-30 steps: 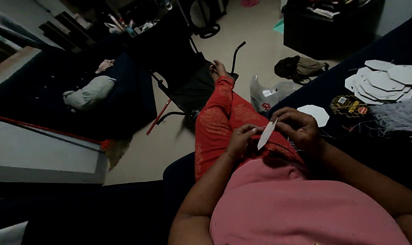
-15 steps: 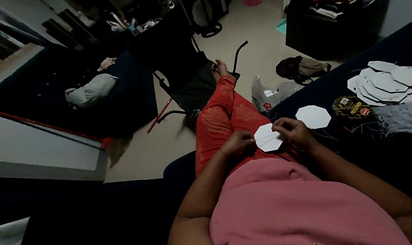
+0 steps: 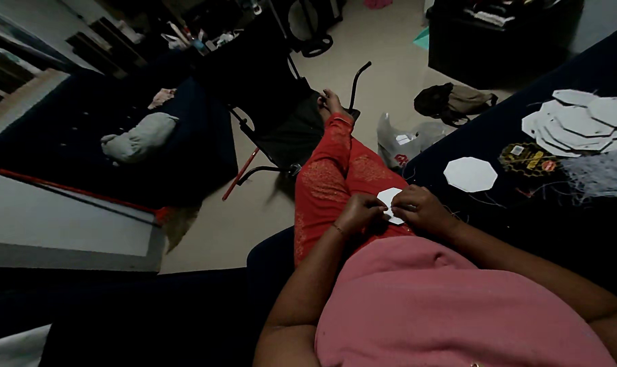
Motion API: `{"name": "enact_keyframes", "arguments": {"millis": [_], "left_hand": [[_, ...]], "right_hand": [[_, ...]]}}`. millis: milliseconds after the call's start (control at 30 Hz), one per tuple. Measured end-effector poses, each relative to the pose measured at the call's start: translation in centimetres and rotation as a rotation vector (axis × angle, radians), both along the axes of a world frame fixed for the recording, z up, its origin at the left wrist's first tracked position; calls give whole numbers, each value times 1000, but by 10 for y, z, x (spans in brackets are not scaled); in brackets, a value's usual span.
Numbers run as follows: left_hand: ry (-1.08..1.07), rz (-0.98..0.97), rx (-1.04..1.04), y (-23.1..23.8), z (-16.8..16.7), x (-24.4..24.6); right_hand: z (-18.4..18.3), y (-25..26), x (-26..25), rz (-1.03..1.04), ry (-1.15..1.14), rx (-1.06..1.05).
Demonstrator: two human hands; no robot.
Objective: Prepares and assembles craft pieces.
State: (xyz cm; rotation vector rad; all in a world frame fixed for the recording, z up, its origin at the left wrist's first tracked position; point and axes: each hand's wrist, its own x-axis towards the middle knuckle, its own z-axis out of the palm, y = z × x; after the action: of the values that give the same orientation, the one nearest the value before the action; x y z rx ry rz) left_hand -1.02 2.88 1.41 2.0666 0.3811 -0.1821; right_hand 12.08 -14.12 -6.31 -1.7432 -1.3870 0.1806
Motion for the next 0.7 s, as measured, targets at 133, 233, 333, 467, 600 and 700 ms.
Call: {"name": "enact_keyframes", "arguments": {"millis": [133,233,333,467,600,700], "left_hand": [[-56,130,-242,0,5,-2],[-95,193,-378,-1,9,-2],[-121,220,-454,-3,11,-2],[-126,240,-450,-2,6,0],[-106,259,-344,2,-2,2],[-132,284,-315,2,-4,2]], "right_hand": [[-5,-1,2,-43,59,-14],[-5,-1,2,-19,63,-32],[-6,0,-3,-13,22,-31],[-4,1,-5,-8,-18,-45],[-6,2,-7,4,-59,-33],[-8,3,-7,0,-69,-19]]}}
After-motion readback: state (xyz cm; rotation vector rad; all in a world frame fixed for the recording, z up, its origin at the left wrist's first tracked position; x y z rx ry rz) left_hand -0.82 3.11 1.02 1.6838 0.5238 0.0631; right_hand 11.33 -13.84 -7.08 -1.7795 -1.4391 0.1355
